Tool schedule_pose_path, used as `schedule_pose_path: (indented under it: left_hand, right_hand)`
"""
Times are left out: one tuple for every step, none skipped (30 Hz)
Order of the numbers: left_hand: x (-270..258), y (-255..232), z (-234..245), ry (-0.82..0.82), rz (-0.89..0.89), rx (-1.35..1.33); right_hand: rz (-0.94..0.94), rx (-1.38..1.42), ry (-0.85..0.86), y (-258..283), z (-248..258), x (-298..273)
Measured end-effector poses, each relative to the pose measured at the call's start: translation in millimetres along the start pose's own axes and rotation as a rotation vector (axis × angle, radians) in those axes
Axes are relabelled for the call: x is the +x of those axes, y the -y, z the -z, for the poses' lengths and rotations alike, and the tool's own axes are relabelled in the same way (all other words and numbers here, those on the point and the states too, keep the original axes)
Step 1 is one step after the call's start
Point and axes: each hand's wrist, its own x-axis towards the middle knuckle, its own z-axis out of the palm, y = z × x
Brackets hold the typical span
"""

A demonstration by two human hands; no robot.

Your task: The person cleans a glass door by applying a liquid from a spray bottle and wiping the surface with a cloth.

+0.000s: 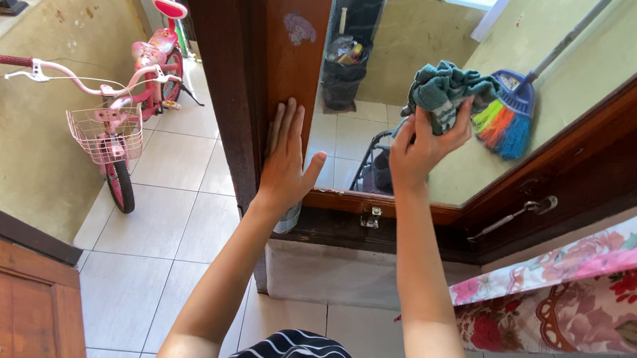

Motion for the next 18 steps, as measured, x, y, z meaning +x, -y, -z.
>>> schedule_pose_path:
  left_hand:
    - [0.2, 0.9, -0.3, 0.002, -0.001, -0.004]
    - [0.4, 1.6, -0.6, 0.003, -0.009, 0.011]
    - [0.0, 2.0, -0.7, 0.004, -0.016, 0.028]
    - [-1.4, 1.9, -0.5, 0.005, -0.017, 0.024]
    - [-0.9, 2.3, 0.3, 0.020, -0.021, 0.023]
    - [-0.3, 2.6, 1.0, 0.035, -0.025, 0.021]
    - [-0.7, 2.9, 1.5, 0.032, -0.025, 0.021]
    - [-0.8, 2.8, 1.1, 0.042, -0.024, 0.023]
    - [0.4, 3.3, 0.7, 0.051, -0.024, 0.026]
    - [2.0, 4.2, 0.1, 0.047, -0.026, 0.028]
    - [1.7, 5.1, -0.2, 0.061, -0.028, 0.024]
    - [1.2, 5.9, -0.5, 0.074, -0.029, 0.019]
    - [1.6, 6.5, -0.8, 0.073, -0.033, 0.022]
    - [1.5, 6.4, -1.0, 0.074, -0.030, 0.013]
    - [1.6, 6.2, -0.8, 0.076, -0.029, 0.002]
    - [1.9, 6.4, 0.2, 0.075, -0.034, 0.002]
    - [1.6, 5.9, 0.4, 0.075, -0.027, -0.023]
    - [2.1, 5.6, 0.6, 0.075, -0.020, -0.048]
  right_hand:
    - [0.039, -0.023, 0.003, -6.3, 3.6, 0.6]
    - [0.039, -0.028, 0.003, -13.9, 6.8, 0.2]
    - [-0.038, -0.047, -0.003, -23.2, 9.8, -0.6]
    - [-0.115, -0.067, -0.010, -33.5, 12.8, -1.4]
    - [-0.111, -0.066, -0.014, -44.6, 15.2, -0.1]
    - [-0.155, -0.029, -0.063, -54.2, 18.5, 0.2]
    - [-0.201, 0.010, -0.110, -59.1, 18.7, -2.4]
    - [-0.198, 0.012, -0.112, -60.2, 15.9, -5.3]
    - [-0.219, -0.001, -0.136, -59.5, 11.9, -6.5]
    - [-0.241, -0.013, -0.160, -57.2, 7.7, -6.2]
    - [-0.241, -0.011, -0.160, -52.0, 4.0, -6.7]
    - [-0.222, -0.038, -0.157, -44.9, -0.3, -6.2]
    - [-0.204, -0.066, -0.158, -36.3, -5.1, -4.3]
    - [-0.204, -0.064, -0.161, -24.9, -9.7, -3.5]
    - [-0.176, -0.042, -0.126, -11.2, -14.0, -3.8]
    - [-0.146, -0.021, -0.091, 3.0, -18.5, -3.8]
    - [-0.147, -0.025, -0.094, 16.5, -22.8, -3.8]
    - [-0.109, -0.006, -0.069, 29.0, -27.8, -3.3]
